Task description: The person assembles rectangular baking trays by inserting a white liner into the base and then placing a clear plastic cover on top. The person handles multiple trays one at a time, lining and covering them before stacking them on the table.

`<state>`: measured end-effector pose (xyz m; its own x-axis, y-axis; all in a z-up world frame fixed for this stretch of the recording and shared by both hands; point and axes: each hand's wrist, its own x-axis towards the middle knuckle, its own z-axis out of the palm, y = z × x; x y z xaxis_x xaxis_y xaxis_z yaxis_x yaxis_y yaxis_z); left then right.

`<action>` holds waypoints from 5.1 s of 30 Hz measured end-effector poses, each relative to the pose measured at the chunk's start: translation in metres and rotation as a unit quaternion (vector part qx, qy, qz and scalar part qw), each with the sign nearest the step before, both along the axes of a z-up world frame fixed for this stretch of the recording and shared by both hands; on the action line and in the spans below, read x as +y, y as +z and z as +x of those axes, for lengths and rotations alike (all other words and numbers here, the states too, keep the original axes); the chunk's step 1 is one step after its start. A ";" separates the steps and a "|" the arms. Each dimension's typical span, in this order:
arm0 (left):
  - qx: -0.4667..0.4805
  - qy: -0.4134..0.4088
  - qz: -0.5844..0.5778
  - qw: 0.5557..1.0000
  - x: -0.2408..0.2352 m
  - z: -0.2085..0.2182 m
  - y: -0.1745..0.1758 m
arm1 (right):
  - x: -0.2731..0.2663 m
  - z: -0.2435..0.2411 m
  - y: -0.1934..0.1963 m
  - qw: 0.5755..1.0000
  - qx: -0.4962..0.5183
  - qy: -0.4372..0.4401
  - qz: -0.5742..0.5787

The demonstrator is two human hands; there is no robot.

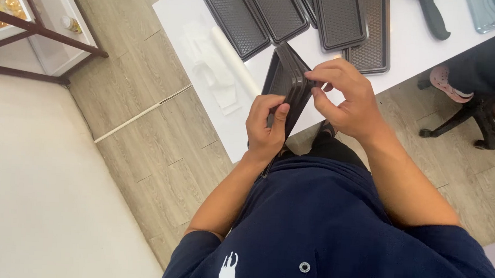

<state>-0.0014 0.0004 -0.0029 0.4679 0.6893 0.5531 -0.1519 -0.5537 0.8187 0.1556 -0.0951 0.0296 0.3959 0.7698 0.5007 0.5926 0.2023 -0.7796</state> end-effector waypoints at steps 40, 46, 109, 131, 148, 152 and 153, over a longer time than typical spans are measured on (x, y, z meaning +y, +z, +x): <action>0.136 -0.148 -0.282 0.938 0.024 -0.020 0.023 | -0.003 0.010 0.007 0.979 -0.099 -0.029 -0.178; 0.106 -0.096 -0.294 0.945 0.040 -0.027 0.023 | -0.004 0.019 -0.006 0.980 -0.080 0.037 -0.180; 0.200 -0.146 -0.312 0.917 0.053 -0.037 0.006 | 0.006 -0.002 -0.041 0.782 0.513 0.138 -0.326; 0.306 -0.241 -0.261 0.883 0.044 -0.043 -0.016 | 0.001 0.006 -0.057 0.896 0.394 0.036 -0.201; 0.171 -0.066 -0.249 0.951 0.020 -0.037 -0.032 | 0.021 -0.020 -0.062 0.888 0.371 -0.045 -0.268; 0.213 -0.035 -0.163 0.963 0.017 -0.039 -0.026 | 0.026 -0.020 -0.050 0.900 0.362 -0.044 -0.240; 0.225 -0.022 -0.133 0.965 0.017 -0.039 -0.029 | 0.027 -0.020 -0.049 0.897 0.373 -0.044 -0.234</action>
<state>-0.0404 0.0172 -0.0320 0.6512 0.7531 0.0940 0.2335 -0.3167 0.9193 0.1355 -0.0678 -0.0192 0.5553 0.7762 -0.2987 -0.1316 -0.2726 -0.9531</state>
